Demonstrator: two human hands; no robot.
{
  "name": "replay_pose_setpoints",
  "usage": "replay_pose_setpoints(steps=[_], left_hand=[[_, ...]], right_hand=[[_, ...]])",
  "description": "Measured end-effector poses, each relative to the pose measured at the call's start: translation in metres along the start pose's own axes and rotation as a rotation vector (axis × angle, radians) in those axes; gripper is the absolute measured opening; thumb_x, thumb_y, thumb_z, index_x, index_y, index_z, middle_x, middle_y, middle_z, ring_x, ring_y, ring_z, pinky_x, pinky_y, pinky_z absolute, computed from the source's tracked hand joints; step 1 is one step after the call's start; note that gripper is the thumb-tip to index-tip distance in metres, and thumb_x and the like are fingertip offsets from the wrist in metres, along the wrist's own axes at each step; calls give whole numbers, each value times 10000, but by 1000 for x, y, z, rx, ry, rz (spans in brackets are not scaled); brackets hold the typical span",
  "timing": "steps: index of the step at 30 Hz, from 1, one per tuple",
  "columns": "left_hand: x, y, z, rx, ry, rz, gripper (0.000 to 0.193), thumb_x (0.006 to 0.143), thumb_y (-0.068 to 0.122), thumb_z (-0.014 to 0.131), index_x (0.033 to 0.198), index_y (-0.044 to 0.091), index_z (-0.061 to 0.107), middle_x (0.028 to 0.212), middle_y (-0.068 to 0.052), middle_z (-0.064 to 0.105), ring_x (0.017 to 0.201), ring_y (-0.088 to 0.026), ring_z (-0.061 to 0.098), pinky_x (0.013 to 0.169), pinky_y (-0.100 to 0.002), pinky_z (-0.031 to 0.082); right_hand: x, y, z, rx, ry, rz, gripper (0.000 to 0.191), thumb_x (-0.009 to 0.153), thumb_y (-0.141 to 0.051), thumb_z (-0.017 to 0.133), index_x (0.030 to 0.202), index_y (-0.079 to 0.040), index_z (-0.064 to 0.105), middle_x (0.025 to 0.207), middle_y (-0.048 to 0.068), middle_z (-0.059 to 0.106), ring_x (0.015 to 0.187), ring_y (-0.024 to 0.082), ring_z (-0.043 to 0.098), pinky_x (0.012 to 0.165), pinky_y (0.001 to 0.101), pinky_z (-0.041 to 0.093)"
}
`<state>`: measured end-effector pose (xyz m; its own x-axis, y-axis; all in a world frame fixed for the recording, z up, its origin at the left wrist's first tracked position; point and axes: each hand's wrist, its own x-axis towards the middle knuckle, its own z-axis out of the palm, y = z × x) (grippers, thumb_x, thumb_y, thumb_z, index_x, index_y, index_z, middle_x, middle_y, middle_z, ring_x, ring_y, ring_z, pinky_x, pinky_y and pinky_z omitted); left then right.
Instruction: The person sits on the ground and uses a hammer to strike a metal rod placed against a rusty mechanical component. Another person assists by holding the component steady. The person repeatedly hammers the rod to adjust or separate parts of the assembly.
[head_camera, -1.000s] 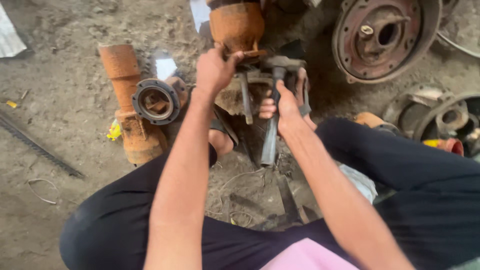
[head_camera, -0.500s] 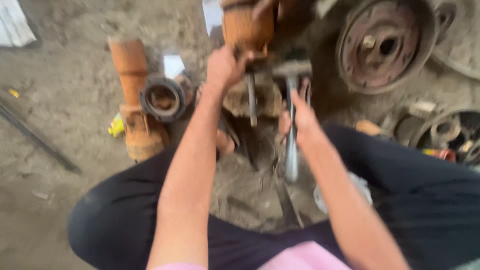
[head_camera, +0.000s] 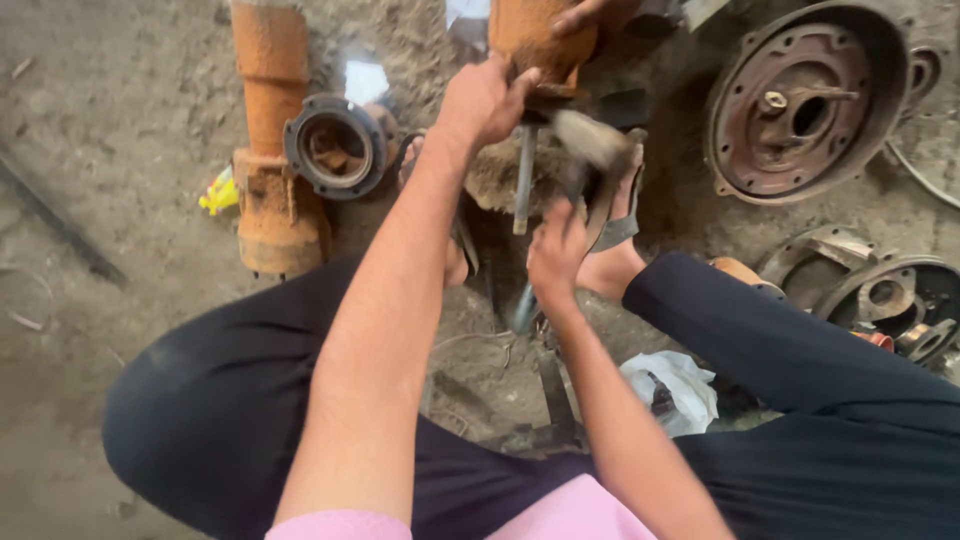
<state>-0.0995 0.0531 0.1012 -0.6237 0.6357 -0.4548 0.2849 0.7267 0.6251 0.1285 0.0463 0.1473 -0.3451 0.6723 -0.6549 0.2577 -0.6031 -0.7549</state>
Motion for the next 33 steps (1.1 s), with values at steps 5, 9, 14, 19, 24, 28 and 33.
replay_pose_setpoints(steps=[5, 9, 14, 19, 24, 28, 33], left_hand=[[2, -4, 3, -3, 63, 91, 477, 920, 449, 658, 1058, -8, 669, 889, -311, 702, 887, -499, 667, 799, -553, 514], [1, -4, 6, -6, 36, 42, 474, 956, 473, 637, 1009, 3, 673, 910, -286, 711, 924, -488, 669, 827, -543, 527], [0, -5, 5, -8, 111, 135, 511, 959, 469, 633, 1070, -30, 645, 893, -299, 702, 880, -495, 669, 796, -547, 525], [2, -6, 4, -19, 21, 66, 440, 1014, 440, 565, 1028, 13, 671, 924, -269, 720, 928, -480, 672, 842, -547, 528], [8, -4, 2, 51, 176, 283, 351, 989, 347, 554, 1020, 21, 680, 904, -280, 714, 850, -503, 664, 779, -580, 516], [5, -1, -1, 44, 41, 121, 398, 1042, 393, 525, 980, 31, 677, 956, -273, 715, 938, -487, 666, 847, -566, 529], [5, 5, -7, 24, -2, 135, 374, 992, 352, 517, 1079, 16, 658, 991, -295, 707, 973, -491, 657, 893, -576, 496]], right_hand=[[3, 0, 4, -47, 88, -10, 371, 1079, -451, 488, 914, -120, 479, 633, -15, 445, 437, 105, 398, 369, 266, 319], [7, 6, 5, 99, 29, -87, 353, 1103, -441, 499, 954, -124, 451, 712, -18, 453, 524, 116, 437, 437, 273, 364], [9, 4, 1, -165, 107, -56, 421, 1097, -482, 431, 974, -87, 511, 657, 20, 494, 482, 143, 443, 426, 307, 363], [5, -1, -6, -523, 92, -63, 467, 1152, -450, 442, 1075, -12, 582, 714, 90, 576, 579, 176, 502, 557, 327, 413], [2, 3, -5, -511, 95, -23, 472, 1095, -397, 485, 1244, 15, 663, 805, 181, 601, 659, 232, 504, 589, 405, 434], [0, -5, 4, -361, 190, -360, 418, 1143, -381, 516, 1328, -10, 571, 929, 155, 591, 810, 223, 533, 715, 394, 444], [13, -31, -9, -832, -40, -574, 461, 1202, -440, 484, 1269, -16, 653, 995, 97, 681, 892, 190, 626, 736, 312, 472]])
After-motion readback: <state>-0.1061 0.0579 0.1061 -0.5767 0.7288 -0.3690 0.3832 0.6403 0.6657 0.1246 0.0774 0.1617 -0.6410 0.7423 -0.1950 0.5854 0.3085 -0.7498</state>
